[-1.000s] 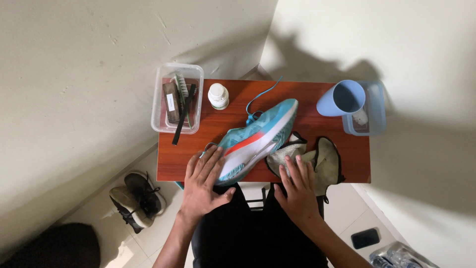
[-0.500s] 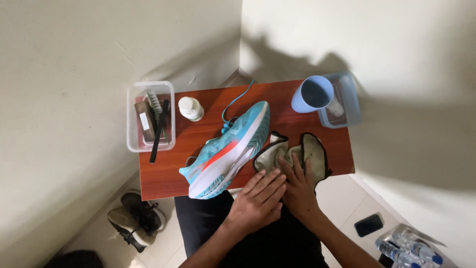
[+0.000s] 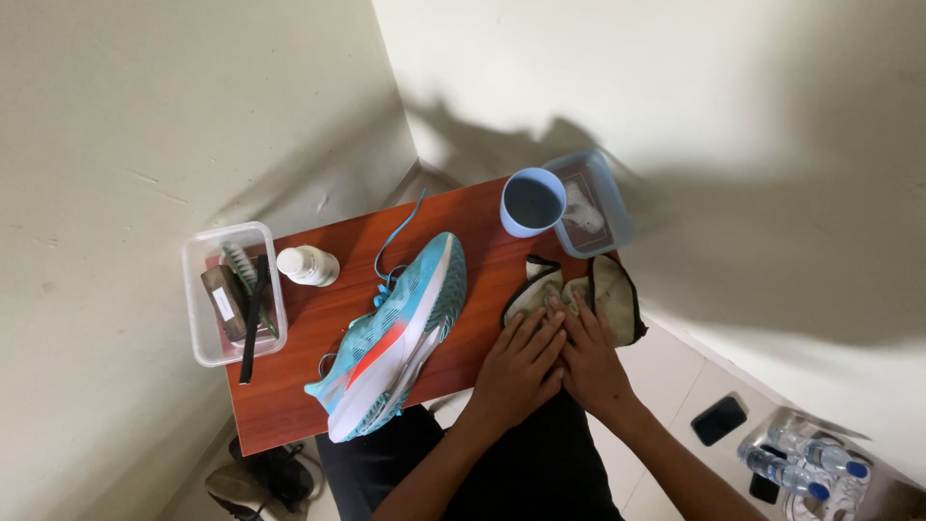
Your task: A person is repairing or cleaning a blue running shoe by applying a liquid substance to the midsole with a small brush and wiping it with a cloth.
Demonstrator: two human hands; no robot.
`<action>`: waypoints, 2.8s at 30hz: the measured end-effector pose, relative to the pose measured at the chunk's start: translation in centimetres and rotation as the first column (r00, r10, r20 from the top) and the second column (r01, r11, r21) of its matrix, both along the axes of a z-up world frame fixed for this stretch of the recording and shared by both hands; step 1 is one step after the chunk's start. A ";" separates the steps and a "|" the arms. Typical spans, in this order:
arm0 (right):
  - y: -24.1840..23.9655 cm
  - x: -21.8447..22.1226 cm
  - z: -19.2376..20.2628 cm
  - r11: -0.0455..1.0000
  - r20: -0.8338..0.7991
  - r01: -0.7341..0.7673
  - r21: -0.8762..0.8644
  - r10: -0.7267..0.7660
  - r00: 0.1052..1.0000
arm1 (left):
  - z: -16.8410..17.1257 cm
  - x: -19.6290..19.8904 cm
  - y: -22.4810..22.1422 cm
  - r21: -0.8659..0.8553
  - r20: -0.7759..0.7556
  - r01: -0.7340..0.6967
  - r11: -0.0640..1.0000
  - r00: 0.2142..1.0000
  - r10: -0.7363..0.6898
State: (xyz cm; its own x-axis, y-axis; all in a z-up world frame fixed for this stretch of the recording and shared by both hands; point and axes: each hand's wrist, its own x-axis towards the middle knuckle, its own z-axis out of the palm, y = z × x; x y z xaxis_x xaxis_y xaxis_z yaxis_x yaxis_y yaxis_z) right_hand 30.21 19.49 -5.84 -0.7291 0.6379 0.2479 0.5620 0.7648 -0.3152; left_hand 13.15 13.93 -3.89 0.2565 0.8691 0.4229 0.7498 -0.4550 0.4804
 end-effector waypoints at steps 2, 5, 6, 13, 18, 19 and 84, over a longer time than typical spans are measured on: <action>-0.3 0.1 -0.4 0.999 0.008 0.044 0.015 -0.044 0.999 | 0.3 -0.2 0.3 0.006 0.016 0.009 1.000 1.000 -0.009; -1.2 -0.3 0.2 0.995 0.014 0.092 0.039 -0.093 0.996 | 1.2 -0.5 -0.3 0.024 0.075 -0.005 1.000 0.997 0.003; -1.3 -0.7 0.6 0.993 0.010 0.108 0.054 -0.109 0.994 | 1.6 -0.8 -0.5 0.040 0.116 -0.017 0.999 0.993 0.013; -2.2 -5.1 5.0 0.977 -0.152 0.042 0.211 -0.009 0.988 | 7.1 -4.1 -4.6 0.082 0.274 -0.144 0.986 0.955 0.116; -3.6 -11.0 8.7 0.984 -0.310 -0.078 0.158 0.125 0.942 | 12.5 -9.1 -8.4 0.119 0.408 -0.214 0.969 0.901 0.149; -3.8 -12.6 9.4 0.979 -0.315 -0.110 0.169 0.160 0.936 | 13.0 -10.3 -9.2 0.130 0.404 -0.246 0.960 0.898 0.175; -0.8 -15.2 14.7 0.855 -0.364 0.024 -0.518 -0.246 0.898 | 12.1 -11.4 -6.0 0.061 0.460 -0.440 0.896 0.809 0.366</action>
State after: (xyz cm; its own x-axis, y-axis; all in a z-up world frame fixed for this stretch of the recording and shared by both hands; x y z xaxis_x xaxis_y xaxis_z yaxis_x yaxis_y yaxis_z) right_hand 14.98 18.71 8.86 -0.5310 0.8379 0.1265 0.3852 0.3717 -0.8447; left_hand 1.71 7.97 8.17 -0.3401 0.7659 0.5457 0.6197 -0.2539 0.7426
